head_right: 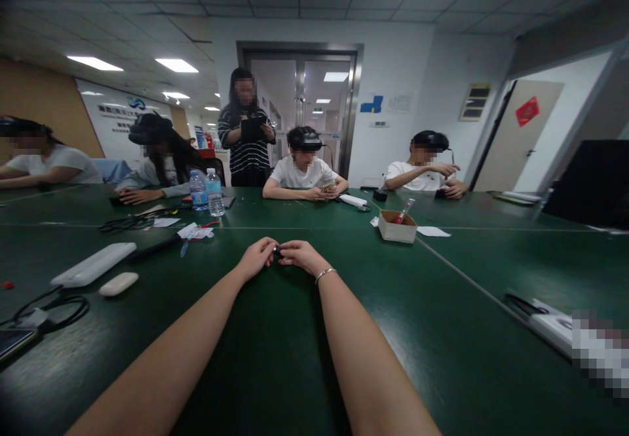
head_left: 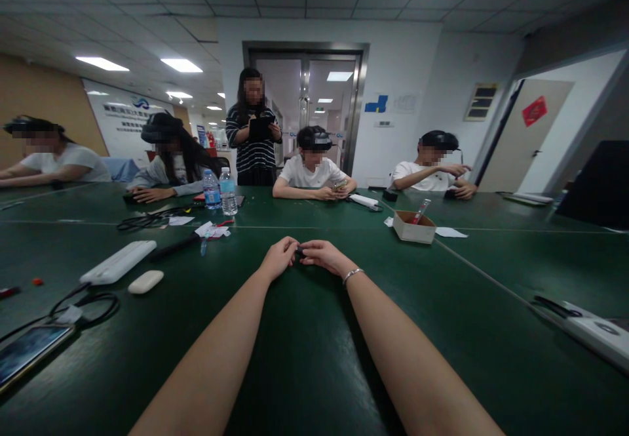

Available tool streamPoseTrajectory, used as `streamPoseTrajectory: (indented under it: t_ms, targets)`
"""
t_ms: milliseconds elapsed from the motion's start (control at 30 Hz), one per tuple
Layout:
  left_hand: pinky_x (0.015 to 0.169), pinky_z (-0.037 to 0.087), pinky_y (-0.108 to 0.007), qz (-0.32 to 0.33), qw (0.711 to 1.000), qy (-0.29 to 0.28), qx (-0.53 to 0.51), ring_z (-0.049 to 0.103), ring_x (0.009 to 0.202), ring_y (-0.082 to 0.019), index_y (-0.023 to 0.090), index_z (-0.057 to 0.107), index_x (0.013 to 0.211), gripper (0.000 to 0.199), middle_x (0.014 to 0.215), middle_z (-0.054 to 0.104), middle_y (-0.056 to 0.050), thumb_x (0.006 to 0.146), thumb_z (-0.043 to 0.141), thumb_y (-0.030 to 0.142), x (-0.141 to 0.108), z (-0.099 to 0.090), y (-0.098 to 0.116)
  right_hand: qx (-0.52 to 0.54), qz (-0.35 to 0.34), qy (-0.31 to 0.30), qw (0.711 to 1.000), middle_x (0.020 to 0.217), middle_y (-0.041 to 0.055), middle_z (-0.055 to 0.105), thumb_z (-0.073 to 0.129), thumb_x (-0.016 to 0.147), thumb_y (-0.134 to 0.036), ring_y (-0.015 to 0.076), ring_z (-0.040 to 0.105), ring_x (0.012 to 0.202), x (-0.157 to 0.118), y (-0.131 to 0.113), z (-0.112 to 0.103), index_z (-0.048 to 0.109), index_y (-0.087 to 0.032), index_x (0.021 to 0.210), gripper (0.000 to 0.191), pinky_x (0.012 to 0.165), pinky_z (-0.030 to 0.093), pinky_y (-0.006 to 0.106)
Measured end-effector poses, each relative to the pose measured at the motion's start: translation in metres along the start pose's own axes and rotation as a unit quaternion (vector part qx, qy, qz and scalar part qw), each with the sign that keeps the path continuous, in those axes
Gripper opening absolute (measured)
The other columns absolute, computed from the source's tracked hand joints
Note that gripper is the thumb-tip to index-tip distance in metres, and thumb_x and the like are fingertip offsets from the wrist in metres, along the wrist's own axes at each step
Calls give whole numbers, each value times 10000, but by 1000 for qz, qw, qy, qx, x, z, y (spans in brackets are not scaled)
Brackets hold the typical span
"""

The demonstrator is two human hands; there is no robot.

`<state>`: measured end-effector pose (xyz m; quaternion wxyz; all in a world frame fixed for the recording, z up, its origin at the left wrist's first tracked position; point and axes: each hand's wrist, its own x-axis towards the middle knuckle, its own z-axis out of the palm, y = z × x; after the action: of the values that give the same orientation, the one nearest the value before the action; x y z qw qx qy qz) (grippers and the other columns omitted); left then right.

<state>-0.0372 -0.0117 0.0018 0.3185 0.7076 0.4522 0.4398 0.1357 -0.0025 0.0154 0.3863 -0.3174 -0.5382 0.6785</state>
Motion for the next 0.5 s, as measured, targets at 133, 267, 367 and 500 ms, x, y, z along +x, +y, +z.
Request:
streamPoseTrajectory:
  t_ms: [133, 267, 367, 500]
  targets:
    - [473, 382, -207, -14, 1000, 8, -15, 486, 455, -93, 170, 535, 838, 368, 557, 530, 29, 796, 411, 514, 1, -1, 1, -13, -1, -18, 1000, 822, 80, 640, 646, 749, -14, 134, 655, 703, 2, 1, 0, 616, -67, 938, 198, 695, 551, 200]
    - [455, 377, -202, -24, 999, 10, -30, 490, 439, -92, 169, 528, 813, 381, 551, 539, 28, 784, 427, 535, 3, -1, -2, -52, -3, -20, 998, 800, 55, 633, 682, 721, -35, 119, 642, 695, 4, 3, 0, 620, -86, 922, 216, 656, 550, 180]
    - [439, 369, -196, -24, 999, 11, -47, 486, 426, -89, 168, 521, 792, 378, 538, 533, 31, 779, 440, 538, 5, 0, -5, -69, -15, -18, 997, 804, 47, 626, 696, 709, -47, 105, 630, 687, 5, 4, -1, 624, -93, 915, 223, 644, 545, 166]
    - [445, 377, -193, -38, 995, 4, -89, 508, 432, -92, 162, 519, 799, 362, 540, 535, 25, 775, 465, 519, 6, 1, -3, -64, -17, -12, 998, 804, 46, 622, 710, 693, -49, 104, 625, 687, 5, 4, -2, 624, -96, 918, 245, 641, 542, 165]
